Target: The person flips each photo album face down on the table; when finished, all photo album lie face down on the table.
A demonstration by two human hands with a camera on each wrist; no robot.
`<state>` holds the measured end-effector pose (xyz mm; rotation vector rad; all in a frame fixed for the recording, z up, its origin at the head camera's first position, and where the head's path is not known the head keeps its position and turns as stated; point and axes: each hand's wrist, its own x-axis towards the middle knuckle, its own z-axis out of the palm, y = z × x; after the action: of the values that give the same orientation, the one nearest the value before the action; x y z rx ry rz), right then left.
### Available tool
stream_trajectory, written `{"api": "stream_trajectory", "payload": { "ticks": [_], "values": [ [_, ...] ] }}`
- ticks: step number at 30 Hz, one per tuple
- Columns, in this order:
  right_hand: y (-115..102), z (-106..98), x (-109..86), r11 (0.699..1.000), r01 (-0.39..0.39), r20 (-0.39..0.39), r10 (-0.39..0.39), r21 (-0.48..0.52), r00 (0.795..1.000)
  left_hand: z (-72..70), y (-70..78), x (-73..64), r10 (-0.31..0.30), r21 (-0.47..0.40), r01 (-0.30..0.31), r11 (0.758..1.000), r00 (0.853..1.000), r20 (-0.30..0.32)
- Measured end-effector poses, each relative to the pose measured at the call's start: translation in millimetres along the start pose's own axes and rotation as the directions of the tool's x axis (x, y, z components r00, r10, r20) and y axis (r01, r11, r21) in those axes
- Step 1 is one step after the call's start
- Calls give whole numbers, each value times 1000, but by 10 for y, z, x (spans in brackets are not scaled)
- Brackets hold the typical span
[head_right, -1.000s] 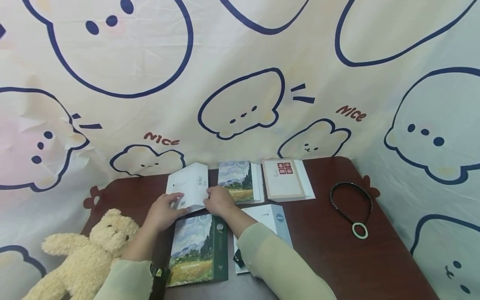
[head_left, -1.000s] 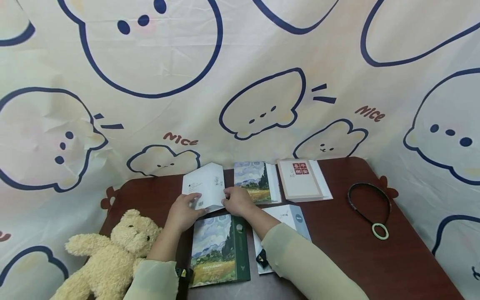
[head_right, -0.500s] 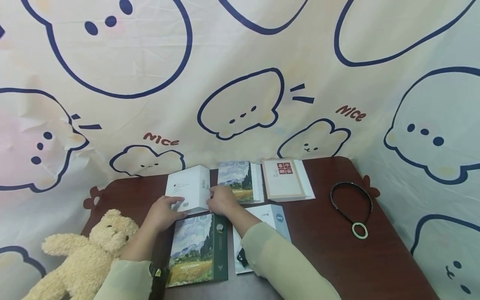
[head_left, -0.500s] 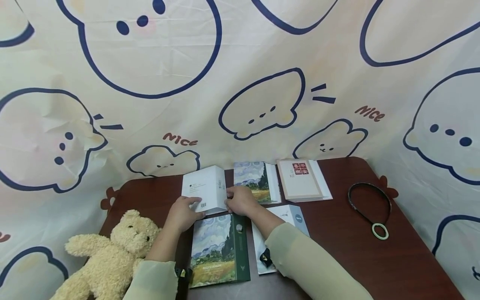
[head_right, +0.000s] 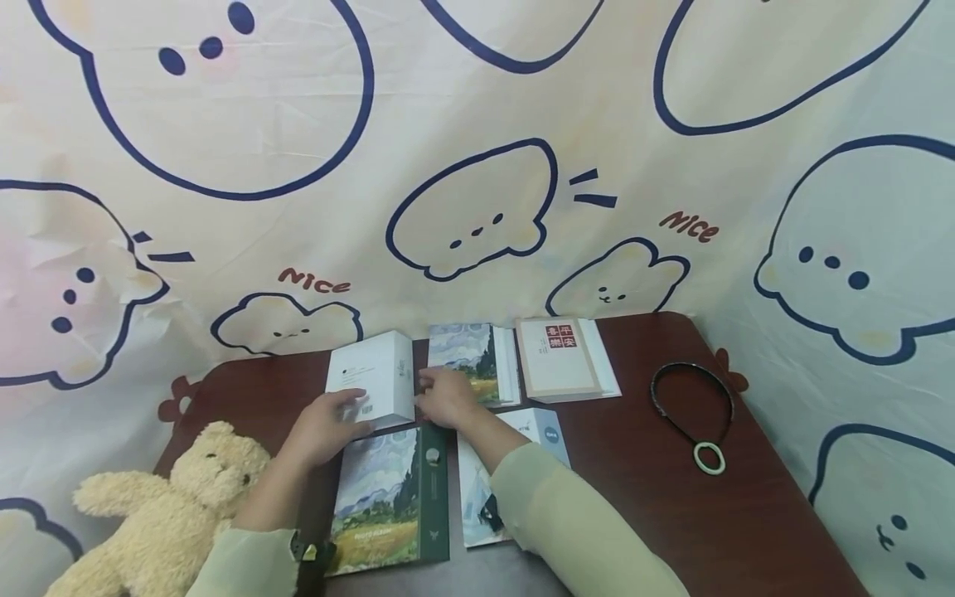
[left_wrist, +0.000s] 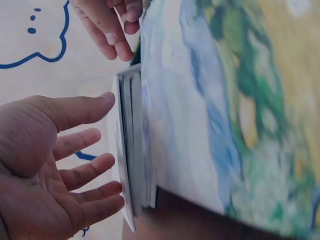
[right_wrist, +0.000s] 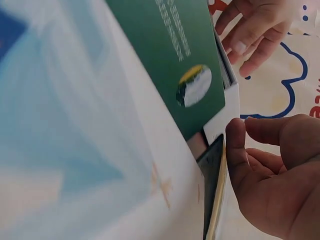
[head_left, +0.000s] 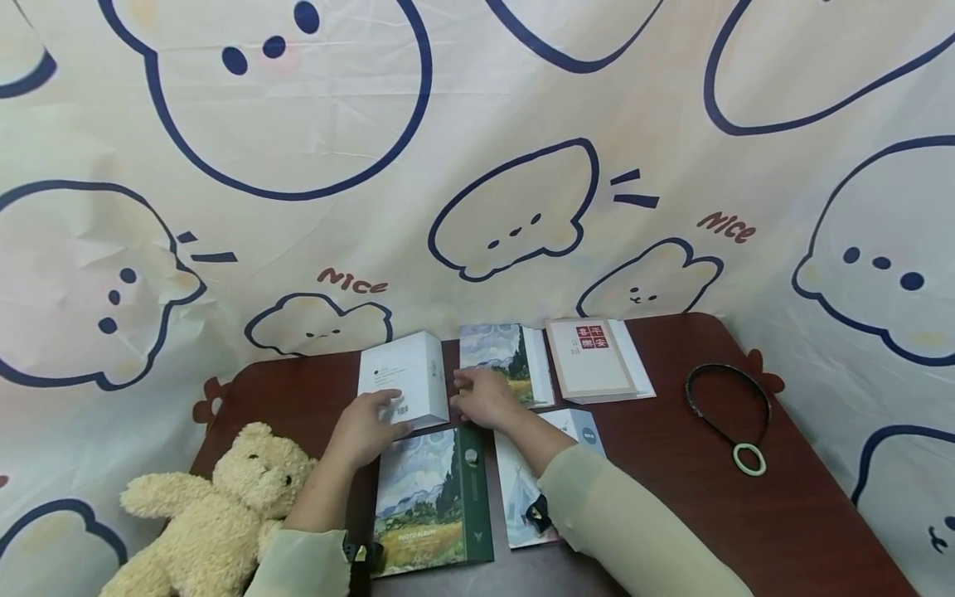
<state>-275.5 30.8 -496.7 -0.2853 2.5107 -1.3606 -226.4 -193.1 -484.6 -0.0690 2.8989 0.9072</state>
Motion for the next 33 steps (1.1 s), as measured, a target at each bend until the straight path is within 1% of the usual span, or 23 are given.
{"api": "stream_trajectory", "payload": {
  "ticks": [4, 7, 10, 16, 19, 21, 24, 28, 33],
  "values": [
    [26, -75, -23, 1000, 2, -32, -2, -11, 999, 22, 112, -19, 45, -43, -45, 998, 999, 5],
    [64, -146, -29, 997, 3, -71, -9, -74, 997, 71, 190, -2, 73, -74, -73, 995, 997, 1],
    [101, -224, -41, 993, -2, -92, -9, -122, 996, 127, 259, 28, 93, -109, -93, 990, 996, -4],
    [180, -347, -56, 989, -4, -89, -9, -146, 996, 208, 389, 67, 117, -178, -118, 977, 993, -13],
    [211, -394, -58, 986, -17, -94, 2, -167, 996, 246, 429, 86, 131, -201, -132, 971, 991, -21],
    [225, -424, -58, 984, -25, -97, 8, -174, 995, 267, 457, 98, 137, -214, -140, 967, 990, -29],
    [258, -461, -50, 983, -36, -102, 18, -183, 995, 297, 503, 117, 127, -242, -131, 961, 991, -34],
    [300, -506, -49, 977, -58, -112, 36, -205, 993, 331, 568, 136, 119, -277, -119, 953, 993, -18],
    [335, -565, -74, 974, -73, -118, 49, -215, 992, 374, 623, 157, 148, -288, -141, 947, 989, 1]
  ]
}}
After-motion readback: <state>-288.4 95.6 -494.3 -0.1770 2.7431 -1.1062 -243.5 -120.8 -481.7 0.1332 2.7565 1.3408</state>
